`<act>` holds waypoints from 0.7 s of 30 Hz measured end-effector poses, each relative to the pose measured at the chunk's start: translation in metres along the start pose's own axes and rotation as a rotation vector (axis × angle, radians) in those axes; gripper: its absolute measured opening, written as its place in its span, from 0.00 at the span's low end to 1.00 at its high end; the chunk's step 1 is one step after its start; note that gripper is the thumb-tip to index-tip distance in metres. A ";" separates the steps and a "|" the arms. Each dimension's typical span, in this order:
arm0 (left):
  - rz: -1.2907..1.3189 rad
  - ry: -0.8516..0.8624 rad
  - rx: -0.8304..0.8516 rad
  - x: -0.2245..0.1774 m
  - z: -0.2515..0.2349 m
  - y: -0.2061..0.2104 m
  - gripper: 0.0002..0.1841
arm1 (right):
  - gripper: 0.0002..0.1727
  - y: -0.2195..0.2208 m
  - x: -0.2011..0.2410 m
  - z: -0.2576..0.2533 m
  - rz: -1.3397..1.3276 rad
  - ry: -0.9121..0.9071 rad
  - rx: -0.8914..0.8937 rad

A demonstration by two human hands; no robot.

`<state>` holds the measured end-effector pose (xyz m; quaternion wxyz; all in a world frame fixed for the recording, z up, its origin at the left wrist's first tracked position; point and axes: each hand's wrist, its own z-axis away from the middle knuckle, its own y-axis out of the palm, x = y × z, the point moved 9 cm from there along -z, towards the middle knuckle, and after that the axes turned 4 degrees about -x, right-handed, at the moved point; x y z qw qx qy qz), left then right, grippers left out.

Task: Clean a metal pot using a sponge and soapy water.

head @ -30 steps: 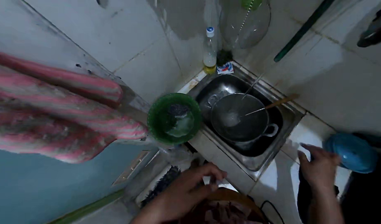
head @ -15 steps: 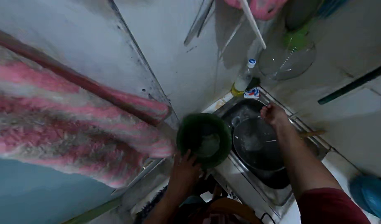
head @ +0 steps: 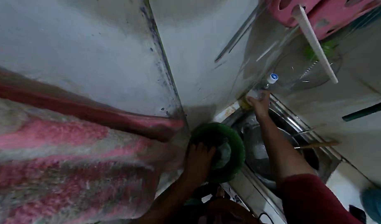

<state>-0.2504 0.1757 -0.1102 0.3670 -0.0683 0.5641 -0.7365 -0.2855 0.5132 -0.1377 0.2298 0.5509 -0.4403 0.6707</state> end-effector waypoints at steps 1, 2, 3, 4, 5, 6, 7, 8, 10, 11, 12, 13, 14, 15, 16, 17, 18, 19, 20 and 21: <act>0.022 0.013 0.000 -0.006 0.004 -0.003 0.31 | 0.46 -0.008 0.004 0.010 0.013 -0.043 0.025; 0.053 0.019 0.021 -0.009 0.006 -0.003 0.32 | 0.46 -0.016 0.011 0.022 0.047 -0.078 0.074; 0.077 0.023 0.056 -0.010 0.006 -0.002 0.33 | 0.47 -0.026 0.019 0.036 0.111 -0.110 0.135; 0.097 0.026 0.082 -0.009 0.006 0.000 0.35 | 0.47 -0.037 0.027 0.053 0.186 -0.138 0.205; 0.103 0.030 0.094 -0.006 0.005 0.001 0.35 | 0.47 -0.048 0.034 0.069 0.259 -0.169 0.279; 0.104 0.033 0.084 -0.002 0.006 -0.001 0.34 | 0.48 -0.056 0.040 0.084 0.352 -0.197 0.365; 0.101 0.032 0.068 0.002 0.007 -0.004 0.31 | 0.48 -0.063 0.046 0.100 0.480 -0.236 0.443; 0.100 0.028 0.054 0.006 0.008 -0.005 0.29 | 0.48 -0.068 0.052 0.115 0.638 -0.264 0.513; 0.109 0.024 0.014 0.015 0.012 -0.005 0.25 | 0.47 -0.072 0.066 0.145 0.953 -0.339 0.607; 0.123 0.019 -0.002 0.018 0.014 -0.004 0.25 | 0.46 -0.072 0.073 0.160 1.074 -0.378 0.632; 0.136 0.010 -0.005 0.021 0.017 -0.002 0.24 | 0.45 -0.071 0.080 0.173 1.169 -0.428 0.642; 0.150 0.009 -0.012 0.023 0.020 -0.002 0.24 | 0.43 -0.069 0.088 0.184 1.238 -0.494 0.638; 0.163 0.012 -0.028 0.023 0.023 -0.003 0.23 | 0.39 -0.066 0.095 0.194 1.290 -0.560 0.632; 0.173 0.015 -0.039 0.024 0.027 -0.003 0.22 | 0.36 -0.064 0.102 0.203 1.325 -0.631 0.627; 0.178 0.021 -0.047 0.024 0.029 -0.002 0.21 | 0.32 -0.061 0.108 0.211 1.352 -0.682 0.628; 0.181 0.024 -0.052 0.024 0.031 -0.002 0.21 | 0.29 -0.058 0.113 0.218 1.371 -0.721 0.633; 0.186 0.025 -0.047 0.023 0.033 0.000 0.21 | 0.27 -0.054 0.117 0.224 1.387 -0.748 0.643; 0.195 0.029 -0.045 0.023 0.034 0.001 0.21 | 0.26 -0.051 0.120 0.229 1.389 -0.771 0.650; 0.200 0.030 -0.043 0.022 0.036 0.002 0.21 | 0.26 -0.049 0.122 0.231 1.404 -0.786 0.655; 0.204 0.033 -0.047 0.022 0.037 0.002 0.21 | 0.26 -0.048 0.124 0.232 1.422 -0.802 0.649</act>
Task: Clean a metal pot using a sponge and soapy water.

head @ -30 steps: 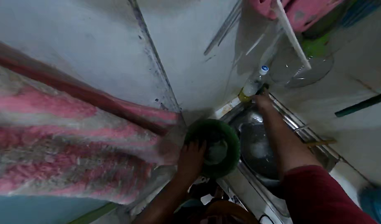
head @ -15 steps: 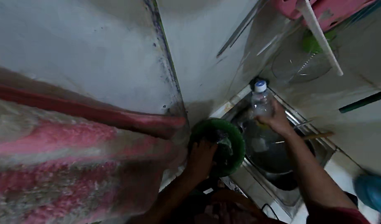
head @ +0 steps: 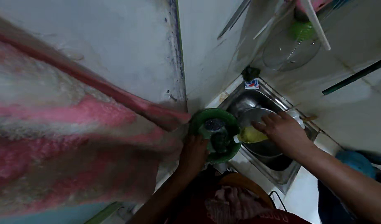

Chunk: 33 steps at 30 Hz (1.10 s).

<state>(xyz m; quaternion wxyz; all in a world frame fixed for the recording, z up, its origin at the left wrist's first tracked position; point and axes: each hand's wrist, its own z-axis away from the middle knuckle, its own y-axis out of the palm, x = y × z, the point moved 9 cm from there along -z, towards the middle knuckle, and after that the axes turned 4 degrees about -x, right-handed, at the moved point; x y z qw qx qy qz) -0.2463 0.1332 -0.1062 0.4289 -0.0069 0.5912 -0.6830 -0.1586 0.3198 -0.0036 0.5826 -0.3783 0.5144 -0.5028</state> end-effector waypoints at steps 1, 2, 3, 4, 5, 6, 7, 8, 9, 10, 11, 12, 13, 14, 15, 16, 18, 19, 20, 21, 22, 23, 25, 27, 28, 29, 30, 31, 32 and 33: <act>-0.001 0.004 -0.004 0.000 0.001 0.000 0.21 | 0.25 -0.002 0.000 -0.001 0.027 0.003 -0.007; -0.004 0.008 -0.003 0.000 0.001 0.001 0.21 | 0.24 -0.005 -0.001 -0.002 0.052 0.003 -0.023; -0.003 0.011 -0.001 0.000 0.002 0.001 0.21 | 0.23 -0.006 0.000 -0.003 0.064 -0.002 -0.036; -0.001 0.012 -0.001 0.000 0.003 0.000 0.21 | 0.22 -0.008 0.002 -0.003 0.061 -0.011 -0.039; 0.001 0.014 -0.006 -0.001 0.003 0.000 0.21 | 0.21 -0.008 0.005 -0.002 0.046 -0.023 -0.033; 0.004 0.018 -0.017 -0.001 0.004 -0.001 0.21 | 0.20 -0.008 0.008 -0.002 0.029 -0.043 -0.041; 0.010 0.023 -0.030 0.000 0.005 -0.002 0.21 | 0.20 -0.010 0.010 -0.002 0.024 -0.058 -0.063; 0.011 0.025 -0.042 0.000 0.005 -0.002 0.21 | 0.20 -0.011 0.010 -0.003 0.028 -0.063 -0.083; 0.013 0.026 -0.053 0.001 0.006 -0.002 0.20 | 0.19 -0.013 0.010 -0.004 0.035 -0.060 -0.105; 0.017 0.027 -0.063 0.001 0.007 -0.002 0.20 | 0.19 -0.013 0.009 -0.005 0.048 -0.055 -0.116; 0.019 0.026 -0.065 0.002 0.007 -0.003 0.20 | 0.19 -0.013 0.010 -0.006 0.058 -0.056 -0.122; 0.018 0.024 -0.057 0.002 0.008 -0.002 0.20 | 0.18 -0.013 0.012 -0.007 0.061 -0.063 -0.124; 0.017 0.024 -0.049 0.002 0.009 -0.002 0.20 | 0.17 -0.012 0.013 -0.008 0.061 -0.071 -0.130; 0.014 0.028 -0.045 0.002 0.009 -0.002 0.20 | 0.17 -0.011 0.013 -0.009 0.052 -0.071 -0.126; 0.013 0.031 -0.043 0.003 0.010 -0.001 0.20 | 0.18 -0.010 0.011 -0.010 0.035 -0.058 -0.122; 0.016 0.028 -0.040 0.003 0.011 -0.001 0.20 | 0.18 -0.009 0.008 -0.012 0.026 -0.038 -0.114; 0.023 0.029 -0.051 0.004 0.013 -0.001 0.20 | 0.17 -0.005 0.008 -0.014 0.029 -0.032 -0.108; 0.027 0.031 -0.051 0.005 0.014 -0.001 0.20 | 0.16 -0.003 0.010 -0.014 0.029 -0.048 -0.115; 0.026 0.030 -0.039 0.006 0.015 0.000 0.20 | 0.17 -0.001 0.012 -0.014 0.020 -0.062 -0.122; 0.022 0.028 -0.023 0.007 0.015 0.001 0.20 | 0.18 0.001 0.012 -0.015 0.008 -0.061 -0.112; 0.022 0.024 -0.005 0.008 0.017 0.001 0.21 | 0.18 0.003 0.009 -0.015 -0.011 -0.045 -0.092; 0.027 0.021 0.011 0.009 0.018 0.002 0.21 | 0.19 0.005 0.006 -0.016 -0.023 -0.028 -0.079; 0.033 0.026 0.013 0.010 0.020 0.004 0.21 | 0.18 0.007 0.003 -0.017 -0.001 -0.016 -0.078; 0.032 0.036 -0.001 0.011 0.021 0.006 0.21 | 0.18 0.014 -0.001 -0.015 -0.037 -0.004 -0.072; 0.030 0.044 -0.013 0.011 0.022 0.008 0.21 | 0.20 0.022 -0.010 -0.014 -0.105 0.042 -0.033; 0.026 0.048 -0.014 0.011 0.022 0.009 0.21 | 0.24 0.031 -0.024 -0.013 -0.204 0.115 0.011; 0.025 0.049 -0.007 0.010 0.022 0.011 0.21 | 0.27 0.042 -0.042 -0.013 -0.330 0.210 0.018; 0.028 0.054 -0.005 0.009 0.021 0.012 0.20 | 0.30 0.052 -0.062 -0.012 -0.482 0.316 -0.022; 0.035 0.063 -0.003 0.007 0.021 0.013 0.20 | 0.33 0.060 -0.080 -0.014 -0.663 0.425 -0.110; 0.042 0.072 0.001 0.005 0.020 0.014 0.20 | 0.38 0.066 -0.094 -0.019 -0.841 0.529 -0.211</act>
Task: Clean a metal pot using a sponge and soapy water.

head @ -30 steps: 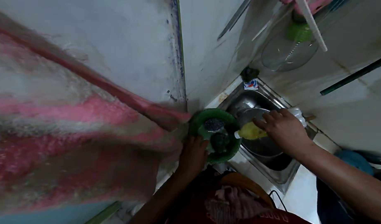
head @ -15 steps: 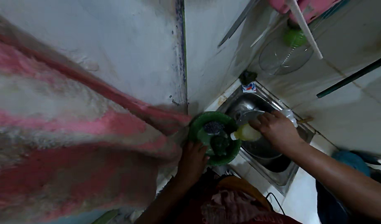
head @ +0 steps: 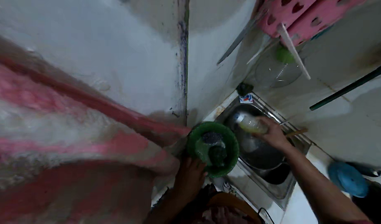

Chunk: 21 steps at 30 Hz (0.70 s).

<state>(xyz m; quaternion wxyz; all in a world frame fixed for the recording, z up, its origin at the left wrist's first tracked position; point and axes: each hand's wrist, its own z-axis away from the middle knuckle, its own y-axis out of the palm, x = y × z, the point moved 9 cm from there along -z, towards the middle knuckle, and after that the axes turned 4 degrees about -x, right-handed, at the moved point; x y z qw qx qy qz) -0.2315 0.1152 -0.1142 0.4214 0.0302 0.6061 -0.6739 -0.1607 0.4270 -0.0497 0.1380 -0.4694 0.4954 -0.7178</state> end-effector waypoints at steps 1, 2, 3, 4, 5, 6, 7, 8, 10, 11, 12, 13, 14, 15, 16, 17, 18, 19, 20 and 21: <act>0.004 0.009 0.002 -0.002 -0.001 0.001 0.20 | 0.43 -0.001 -0.008 -0.013 -0.161 0.077 -0.075; 0.008 0.026 -0.015 -0.004 -0.001 0.002 0.20 | 0.47 0.001 -0.013 -0.028 -0.296 0.127 -0.139; 0.010 0.040 -0.031 -0.005 -0.002 0.003 0.20 | 0.50 0.004 -0.015 -0.045 -0.406 0.158 -0.192; 0.014 0.050 -0.050 -0.007 -0.003 0.003 0.19 | 0.50 0.007 -0.015 -0.065 -0.485 0.177 -0.242; 0.009 0.057 -0.071 -0.008 -0.004 0.004 0.19 | 0.49 0.010 -0.015 -0.085 -0.537 0.196 -0.300; 0.001 0.058 -0.086 -0.010 -0.004 0.006 0.18 | 0.48 0.015 -0.017 -0.103 -0.573 0.206 -0.352; -0.004 0.047 -0.079 -0.011 -0.003 0.007 0.18 | 0.48 0.021 -0.019 -0.121 -0.598 0.191 -0.380; -0.009 0.043 -0.092 -0.013 -0.002 0.007 0.17 | 0.48 0.028 -0.021 -0.138 -0.602 0.173 -0.386; -0.018 0.043 -0.133 -0.014 0.001 0.009 0.17 | 0.47 0.046 -0.029 -0.163 -0.565 0.180 -0.371; -0.025 0.048 -0.156 -0.014 0.004 0.011 0.16 | 0.48 0.055 -0.035 -0.170 -0.564 0.201 -0.353; -0.030 0.058 -0.184 -0.014 0.007 0.012 0.16 | 0.50 0.062 -0.038 -0.171 -0.590 0.224 -0.333; -0.030 0.064 -0.200 -0.014 0.009 0.013 0.15 | 0.52 0.063 -0.038 -0.166 -0.626 0.248 -0.342; -0.033 0.059 -0.188 -0.013 0.009 0.014 0.15 | 0.53 0.059 -0.033 -0.153 -0.649 0.257 -0.372; -0.047 0.045 -0.152 -0.013 0.007 0.014 0.15 | 0.45 0.049 -0.021 -0.129 -0.624 0.219 -0.421; -0.060 0.021 -0.091 -0.014 0.001 0.012 0.16 | 0.31 0.038 -0.001 -0.096 -0.546 0.128 -0.444; -0.068 -0.007 -0.023 -0.016 -0.009 0.008 0.17 | 0.16 0.034 0.022 -0.061 -0.461 0.016 -0.397; -0.067 -0.025 0.021 -0.020 -0.022 0.000 0.20 | 0.09 0.044 0.044 -0.028 -0.392 -0.083 -0.238; -0.065 -0.025 0.036 -0.023 -0.037 -0.007 0.25 | 0.12 0.067 0.061 0.001 -0.305 -0.138 0.042; -0.069 0.013 0.017 -0.026 -0.052 -0.013 0.29 | 0.14 0.097 0.074 0.028 -0.193 -0.191 0.335; -0.073 0.048 0.033 -0.029 -0.067 -0.016 0.32 | 0.20 0.126 0.080 0.051 -0.089 -0.241 0.557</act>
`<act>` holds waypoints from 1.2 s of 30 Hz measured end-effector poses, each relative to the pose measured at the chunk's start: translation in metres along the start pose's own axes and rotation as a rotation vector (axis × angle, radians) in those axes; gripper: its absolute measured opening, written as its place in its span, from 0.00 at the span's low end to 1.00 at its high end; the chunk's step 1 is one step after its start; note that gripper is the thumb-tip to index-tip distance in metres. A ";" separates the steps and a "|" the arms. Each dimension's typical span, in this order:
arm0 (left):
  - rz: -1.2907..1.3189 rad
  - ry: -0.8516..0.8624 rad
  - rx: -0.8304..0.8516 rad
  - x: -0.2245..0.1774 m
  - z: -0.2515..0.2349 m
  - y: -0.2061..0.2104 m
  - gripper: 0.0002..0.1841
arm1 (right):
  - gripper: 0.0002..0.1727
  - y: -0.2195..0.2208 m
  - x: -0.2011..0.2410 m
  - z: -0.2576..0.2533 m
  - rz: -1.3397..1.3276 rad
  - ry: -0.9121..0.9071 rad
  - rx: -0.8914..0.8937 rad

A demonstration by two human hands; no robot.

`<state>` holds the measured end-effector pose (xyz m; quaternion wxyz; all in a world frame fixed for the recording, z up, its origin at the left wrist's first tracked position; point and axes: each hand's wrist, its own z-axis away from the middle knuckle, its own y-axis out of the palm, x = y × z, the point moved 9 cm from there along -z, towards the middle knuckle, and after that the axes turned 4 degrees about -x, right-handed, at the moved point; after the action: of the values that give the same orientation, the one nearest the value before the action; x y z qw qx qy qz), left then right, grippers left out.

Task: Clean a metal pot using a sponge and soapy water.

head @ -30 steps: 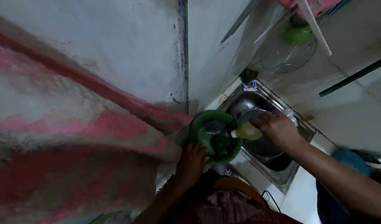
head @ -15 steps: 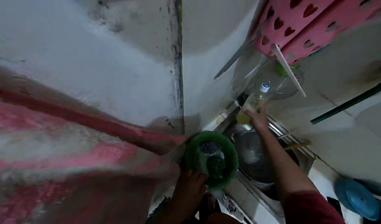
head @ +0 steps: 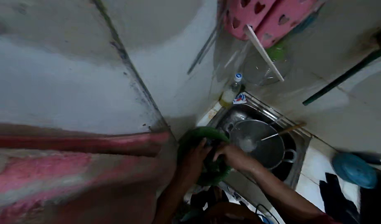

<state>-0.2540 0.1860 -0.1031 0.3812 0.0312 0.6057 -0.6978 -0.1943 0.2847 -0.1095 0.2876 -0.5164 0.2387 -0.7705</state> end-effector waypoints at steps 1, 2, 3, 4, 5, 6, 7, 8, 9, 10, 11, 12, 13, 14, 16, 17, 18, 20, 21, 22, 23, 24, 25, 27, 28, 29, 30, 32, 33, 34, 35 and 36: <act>-0.016 0.017 0.049 -0.002 -0.014 0.001 0.34 | 0.27 0.030 0.001 0.001 0.055 0.002 0.151; -0.034 0.025 0.087 -0.001 -0.026 0.004 0.34 | 0.33 0.050 -0.001 0.000 0.094 0.014 0.218; -0.045 0.020 0.117 0.000 -0.035 0.008 0.32 | 0.34 0.061 -0.004 -0.006 0.130 0.058 0.217; -0.047 0.004 0.130 0.004 -0.042 0.011 0.29 | 0.34 0.064 -0.007 -0.012 0.156 0.125 0.187; -0.044 -0.019 0.129 0.007 -0.046 0.013 0.27 | 0.32 0.064 -0.008 -0.018 0.169 0.203 0.159; -0.037 -0.042 0.128 0.011 -0.049 0.015 0.25 | 0.29 0.060 -0.008 -0.022 0.155 0.290 0.119; -0.026 -0.057 0.117 0.013 -0.051 0.015 0.24 | 0.25 0.056 -0.009 -0.024 0.142 0.367 0.075; -0.015 -0.068 0.105 0.015 -0.052 0.015 0.23 | 0.27 0.054 -0.010 -0.026 0.125 0.414 0.052; -0.004 -0.075 0.090 0.016 -0.054 0.015 0.22 | 0.30 0.054 -0.011 -0.027 0.110 0.418 0.049; 0.006 -0.082 0.073 0.018 -0.055 0.015 0.21 | 0.32 0.059 -0.012 -0.029 0.093 0.370 0.077; 0.017 -0.088 0.058 0.018 -0.057 0.014 0.21 | 0.37 0.069 -0.012 -0.031 0.073 0.277 0.141; 0.018 -0.093 0.050 0.019 -0.059 0.014 0.20 | 0.42 0.080 -0.010 -0.031 0.065 0.169 0.177; 0.010 -0.091 0.043 0.020 -0.060 0.016 0.20 | 0.42 0.086 -0.010 -0.029 0.068 0.082 0.165; 0.003 -0.090 0.033 0.020 -0.061 0.017 0.19 | 0.38 0.084 -0.010 -0.026 0.063 0.065 0.152; 0.002 -0.095 0.014 0.018 -0.060 0.017 0.19 | 0.28 0.055 -0.010 -0.012 0.022 0.167 0.096; 0.000 -0.102 0.013 0.018 -0.059 0.016 0.19 | 0.26 0.032 -0.013 -0.002 -0.031 0.222 0.031; -0.003 -0.113 0.018 0.018 -0.058 0.013 0.19 | 0.27 0.007 -0.018 0.012 -0.111 0.267 -0.054; -0.020 -0.150 0.012 0.008 -0.057 0.001 0.19 | 0.33 -0.039 -0.042 0.050 -0.355 0.343 -0.276; 0.000 -0.163 -0.043 -0.006 -0.060 -0.010 0.18 | 0.32 -0.056 -0.060 0.071 -0.512 0.378 -0.393; 0.063 -0.150 -0.134 -0.028 -0.065 -0.024 0.18 | 0.27 -0.068 -0.079 0.091 -0.676 0.416 -0.502; 0.154 -0.110 -0.212 -0.055 -0.077 -0.031 0.18 | 0.22 -0.072 -0.100 0.110 -0.828 0.461 -0.591; 0.259 -0.056 -0.241 -0.082 -0.094 -0.029 0.17 | 0.20 -0.071 -0.119 0.124 -0.955 0.497 -0.655; 0.391 -0.010 -0.207 -0.109 -0.116 -0.017 0.18 | 0.19 -0.066 -0.137 0.137 -1.063 0.527 -0.701; 0.664 0.008 -0.026 -0.164 -0.164 0.019 0.21 | 0.18 -0.051 -0.162 0.155 -1.216 0.572 -0.765; 0.765 -0.010 0.048 -0.185 -0.187 0.040 0.22 | 0.18 -0.042 -0.171 0.164 -1.255 0.599 -0.784; 0.822 -0.028 0.085 -0.202 -0.206 0.057 0.22 | 0.19 -0.034 -0.179 0.172 -1.271 0.627 -0.798; 0.835 -0.047 0.096 -0.215 -0.224 0.070 0.22 | 0.20 -0.028 -0.186 0.180 -1.271 0.658 -0.815; 0.776 -0.106 0.105 -0.226 -0.245 0.096 0.22 | 0.25 -0.016 -0.194 0.196 -1.263 0.715 -0.829; 0.710 -0.148 0.114 -0.224 -0.248 0.113 0.24 | 0.26 -0.010 -0.198 0.203 -1.265 0.740 -0.833; 0.614 -0.199 0.156 -0.220 -0.246 0.132 0.26 | 0.26 -0.005 -0.201 0.208 -1.277 0.761 -0.843; 0.553 -0.259 0.217 -0.215 -0.241 0.152 0.28 | 0.24 -0.002 -0.203 0.214 -1.306 0.773 -0.853; 0.550 -0.330 0.254 -0.209 -0.235 0.170 0.30 | 0.23 0.001 -0.205 0.219 -1.346 0.779 -0.860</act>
<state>-0.1075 0.4971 -0.1997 0.6408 0.1270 0.4130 -0.6345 0.0717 0.4105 -0.1680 -0.5467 -0.3118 0.2340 -0.7410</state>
